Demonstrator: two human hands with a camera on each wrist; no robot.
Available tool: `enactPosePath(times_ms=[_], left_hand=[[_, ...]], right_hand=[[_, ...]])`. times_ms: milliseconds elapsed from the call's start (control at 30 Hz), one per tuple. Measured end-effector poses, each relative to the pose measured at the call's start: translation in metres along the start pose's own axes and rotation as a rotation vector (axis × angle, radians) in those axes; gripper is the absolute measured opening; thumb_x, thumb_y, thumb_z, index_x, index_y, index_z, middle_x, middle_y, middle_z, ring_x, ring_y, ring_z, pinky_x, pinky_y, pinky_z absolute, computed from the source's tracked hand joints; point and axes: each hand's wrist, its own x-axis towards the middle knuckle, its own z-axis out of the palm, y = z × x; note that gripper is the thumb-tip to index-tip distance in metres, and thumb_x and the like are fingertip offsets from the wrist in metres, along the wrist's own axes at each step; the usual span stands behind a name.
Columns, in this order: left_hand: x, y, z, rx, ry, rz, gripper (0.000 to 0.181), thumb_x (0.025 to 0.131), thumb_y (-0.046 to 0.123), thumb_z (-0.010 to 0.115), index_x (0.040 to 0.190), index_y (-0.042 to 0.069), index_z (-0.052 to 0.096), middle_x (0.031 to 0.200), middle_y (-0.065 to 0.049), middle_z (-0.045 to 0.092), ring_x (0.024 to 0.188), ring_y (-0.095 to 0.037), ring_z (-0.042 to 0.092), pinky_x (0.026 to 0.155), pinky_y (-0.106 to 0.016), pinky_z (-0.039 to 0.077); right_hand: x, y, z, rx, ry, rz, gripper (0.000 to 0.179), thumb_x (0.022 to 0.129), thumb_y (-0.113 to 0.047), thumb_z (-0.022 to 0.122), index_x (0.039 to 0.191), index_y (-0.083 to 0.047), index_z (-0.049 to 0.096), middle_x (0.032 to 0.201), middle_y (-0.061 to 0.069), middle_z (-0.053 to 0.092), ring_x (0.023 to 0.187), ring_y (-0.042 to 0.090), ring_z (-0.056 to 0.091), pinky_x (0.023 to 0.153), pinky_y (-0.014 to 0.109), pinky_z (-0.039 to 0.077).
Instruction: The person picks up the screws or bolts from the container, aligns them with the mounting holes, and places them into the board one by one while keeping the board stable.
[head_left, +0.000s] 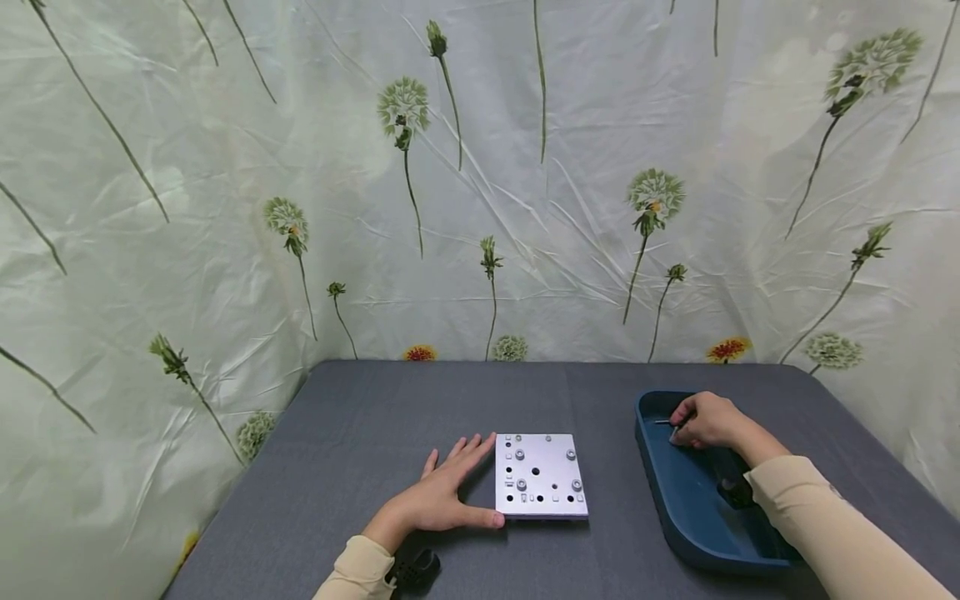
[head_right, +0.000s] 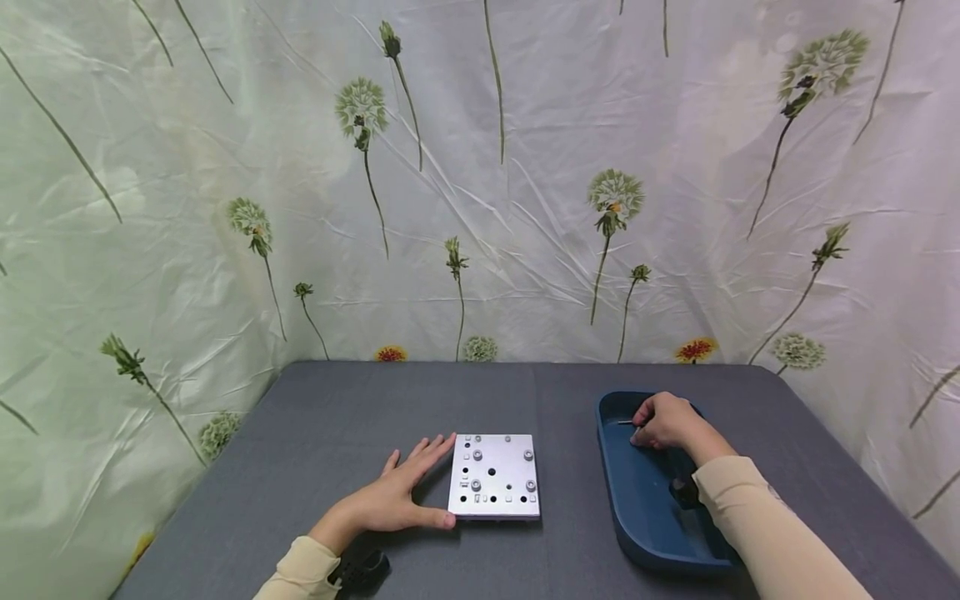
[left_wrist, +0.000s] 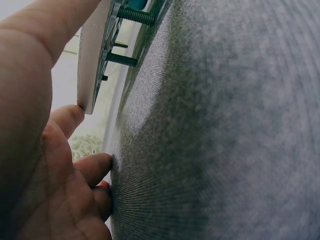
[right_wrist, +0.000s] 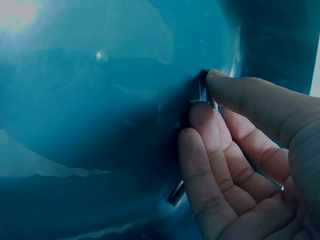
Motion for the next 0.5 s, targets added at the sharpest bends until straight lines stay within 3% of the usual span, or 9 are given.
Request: enactPosePath(times_ms=[267,500], left_hand=[[0.0032,-0.0058,0.0019,-0.006,0.009,0.006,0.117,0.079,0.073,0.084,0.172,0.04,0.022,0.181,-0.011,0.021,0.169,-0.041,0.006,0.126,-0.077,-0.009],[0.0012,-0.0019,0.0005,-0.004,0.01,0.01,0.117,0.081,0.069,0.085,0.173,0.034,0.023,0.179,-0.015,0.023,0.168,-0.045,0.009,0.125,-0.079,-0.006]], right_hand=[[0.0016,-0.0004,0.0011,-0.005,-0.006,0.002,0.023,0.088,-0.01,0.085,0.102,0.004,0.074,0.085,0.007,0.075,0.072,0.015,0.069,0.071,0.037,0.061],[0.0028,-0.001,0.0042,0.014,-0.002,-0.033,0.021,0.087,-0.009,0.086,0.099,0.004,0.074,0.083,0.005,0.076,0.072,0.013,0.069,0.07,0.035,0.062]])
